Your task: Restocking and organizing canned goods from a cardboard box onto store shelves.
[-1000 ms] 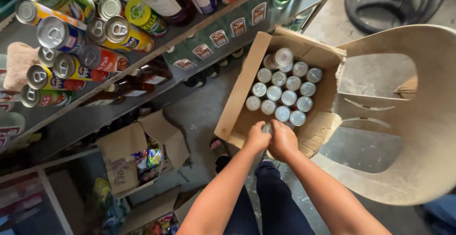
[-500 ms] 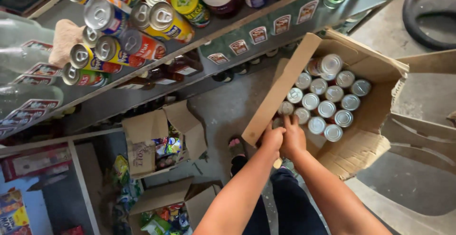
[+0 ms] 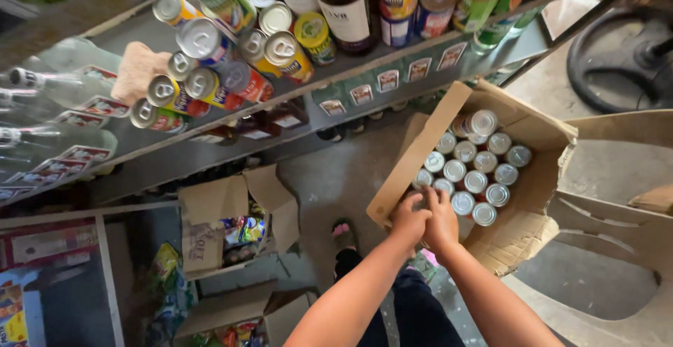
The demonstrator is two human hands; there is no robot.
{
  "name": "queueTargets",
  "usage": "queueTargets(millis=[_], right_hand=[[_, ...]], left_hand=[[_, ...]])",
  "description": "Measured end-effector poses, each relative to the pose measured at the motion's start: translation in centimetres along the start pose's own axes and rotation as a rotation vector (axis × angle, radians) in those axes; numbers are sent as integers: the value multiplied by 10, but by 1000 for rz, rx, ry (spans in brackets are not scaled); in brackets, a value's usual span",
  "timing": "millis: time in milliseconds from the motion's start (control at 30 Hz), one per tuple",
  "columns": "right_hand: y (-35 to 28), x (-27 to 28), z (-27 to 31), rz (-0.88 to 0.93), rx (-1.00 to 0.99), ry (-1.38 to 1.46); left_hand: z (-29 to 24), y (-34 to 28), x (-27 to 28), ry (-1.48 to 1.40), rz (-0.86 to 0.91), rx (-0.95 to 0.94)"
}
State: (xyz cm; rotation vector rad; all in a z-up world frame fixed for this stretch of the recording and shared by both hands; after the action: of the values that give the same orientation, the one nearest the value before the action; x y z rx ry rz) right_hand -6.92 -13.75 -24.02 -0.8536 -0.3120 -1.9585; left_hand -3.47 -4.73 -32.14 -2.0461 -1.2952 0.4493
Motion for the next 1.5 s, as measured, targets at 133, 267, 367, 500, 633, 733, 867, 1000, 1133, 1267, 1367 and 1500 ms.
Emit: queueTargets(millis=[133, 267, 367, 500, 633, 733, 867, 1000, 1133, 1267, 1367, 1500], right_hand=[[0, 9, 1, -114, -13, -90], [2, 43, 48, -275, 65, -42], [10, 52, 80, -332, 87, 8], [24, 54, 143, -291, 189, 208], [52, 32, 199, -224, 298, 347], [73, 27, 255, -217, 383, 290], [94, 29, 352, -199, 640, 231], [112, 13, 417, -143, 820, 130], [124, -13, 461, -121, 917, -10], [131, -45, 490, -115, 1026, -225], [142, -73, 492, -143, 1067, -354], [149, -96, 487, -189, 1071, -558]], left_hand=[[-16, -3, 12, 32, 61, -119], [-11, 15, 23, -74, 139, -266], [-62, -15, 46, -234, 209, -401], [-134, -54, 90, 44, 17, -408], [-191, -70, 137, -60, -82, -470], [-248, -90, 189, -4, -208, -712], [-319, -101, 274, 88, -374, -951], [-364, -96, 366, 419, -755, -1115], [-387, -72, 433, 590, -920, -1032], [-401, -41, 457, 973, -892, -816], [-400, -14, 455, 1108, -792, -902], [-402, 0, 452, 1220, -722, -848]])
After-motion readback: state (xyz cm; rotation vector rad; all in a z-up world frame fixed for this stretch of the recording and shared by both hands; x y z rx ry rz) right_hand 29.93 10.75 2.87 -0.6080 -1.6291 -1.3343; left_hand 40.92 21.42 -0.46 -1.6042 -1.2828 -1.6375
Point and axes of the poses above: each hand's wrist, its own y-axis towards the middle knuckle, its own x-axis out of the back of the hand, z = x × y, the point moved 5 cm from there along y, towards the middle knuckle, and after that the axes turned 2 degrees about y, right-handed, at the moved point
